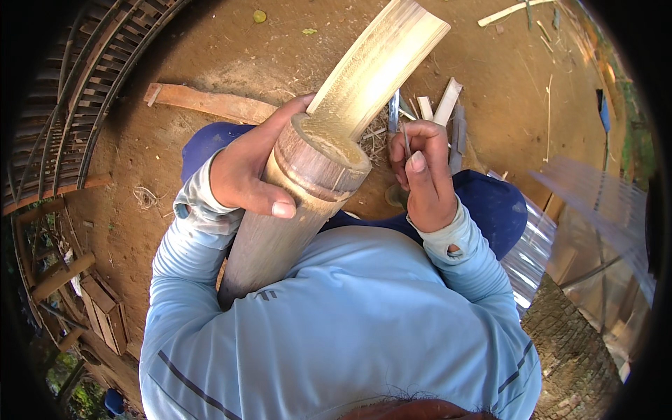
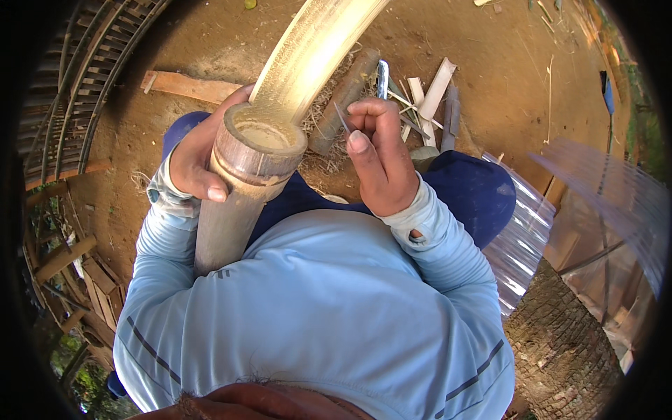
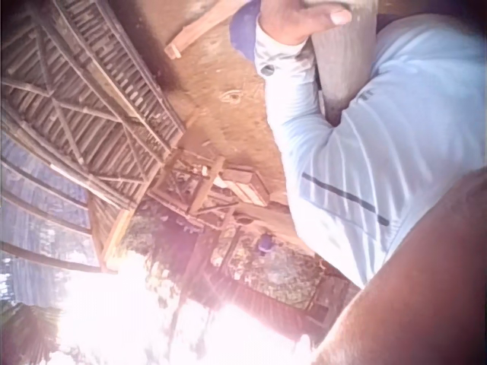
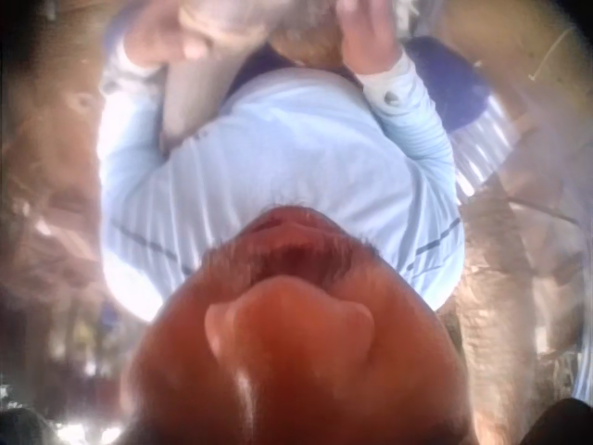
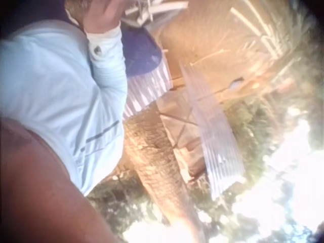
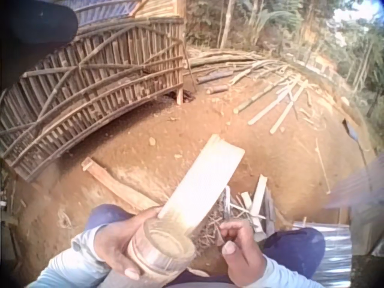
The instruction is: The person sits on the ground and uses a knife to shave and smooth the surface of a split bamboo pole. They hold the bamboo with one hand and carefully scrape the surface with the other, removing thin layers of material.
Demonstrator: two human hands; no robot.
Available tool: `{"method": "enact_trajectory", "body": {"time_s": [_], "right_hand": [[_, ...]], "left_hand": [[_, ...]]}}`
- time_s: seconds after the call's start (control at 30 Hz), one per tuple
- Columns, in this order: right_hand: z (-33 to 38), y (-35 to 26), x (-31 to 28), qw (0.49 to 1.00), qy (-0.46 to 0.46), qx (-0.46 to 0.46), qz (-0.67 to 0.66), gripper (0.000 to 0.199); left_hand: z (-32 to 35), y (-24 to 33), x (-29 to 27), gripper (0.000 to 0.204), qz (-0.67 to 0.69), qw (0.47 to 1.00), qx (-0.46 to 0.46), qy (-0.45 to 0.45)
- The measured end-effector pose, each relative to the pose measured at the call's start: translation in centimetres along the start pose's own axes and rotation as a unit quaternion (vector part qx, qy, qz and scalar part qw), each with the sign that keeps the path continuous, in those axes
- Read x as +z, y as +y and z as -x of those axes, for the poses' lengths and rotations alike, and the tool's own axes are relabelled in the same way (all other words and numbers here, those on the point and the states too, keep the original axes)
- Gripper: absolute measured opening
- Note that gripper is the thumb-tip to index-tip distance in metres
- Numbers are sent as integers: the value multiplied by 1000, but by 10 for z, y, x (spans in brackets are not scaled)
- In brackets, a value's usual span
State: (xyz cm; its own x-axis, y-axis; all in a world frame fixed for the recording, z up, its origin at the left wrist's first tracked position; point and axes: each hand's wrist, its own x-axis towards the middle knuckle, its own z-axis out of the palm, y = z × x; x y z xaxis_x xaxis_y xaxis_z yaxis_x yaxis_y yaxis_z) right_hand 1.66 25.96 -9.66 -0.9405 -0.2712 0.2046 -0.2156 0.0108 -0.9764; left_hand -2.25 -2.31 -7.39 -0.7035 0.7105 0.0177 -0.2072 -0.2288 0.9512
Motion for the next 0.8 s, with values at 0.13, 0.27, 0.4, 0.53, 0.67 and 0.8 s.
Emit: {"method": "enact_trajectory", "body": {"time_s": [0.13,0.27,0.4,0.53,0.67,0.8], "right_hand": [[-4,-10,-6,997,-32,54,-37,35],[-8,-19,-5,992,-43,79,-87,33],[-13,-19,-12,995,-34,87,-41,31],[-24,-18,-15,998,12,64,13,30],[-35,-21,-22,989,58,34,135,27],[-47,-40,-30,959,54,30,276,25]], "left_hand": [[0,-1,1,135,27,1000,-7,-5],[-1,0,6,134,71,997,-9,-7],[0,-4,3,134,76,997,0,-9],[1,-5,6,136,76,997,6,7],[0,-7,5,137,68,998,8,1],[-2,-7,14,146,48,997,-2,62]]}}
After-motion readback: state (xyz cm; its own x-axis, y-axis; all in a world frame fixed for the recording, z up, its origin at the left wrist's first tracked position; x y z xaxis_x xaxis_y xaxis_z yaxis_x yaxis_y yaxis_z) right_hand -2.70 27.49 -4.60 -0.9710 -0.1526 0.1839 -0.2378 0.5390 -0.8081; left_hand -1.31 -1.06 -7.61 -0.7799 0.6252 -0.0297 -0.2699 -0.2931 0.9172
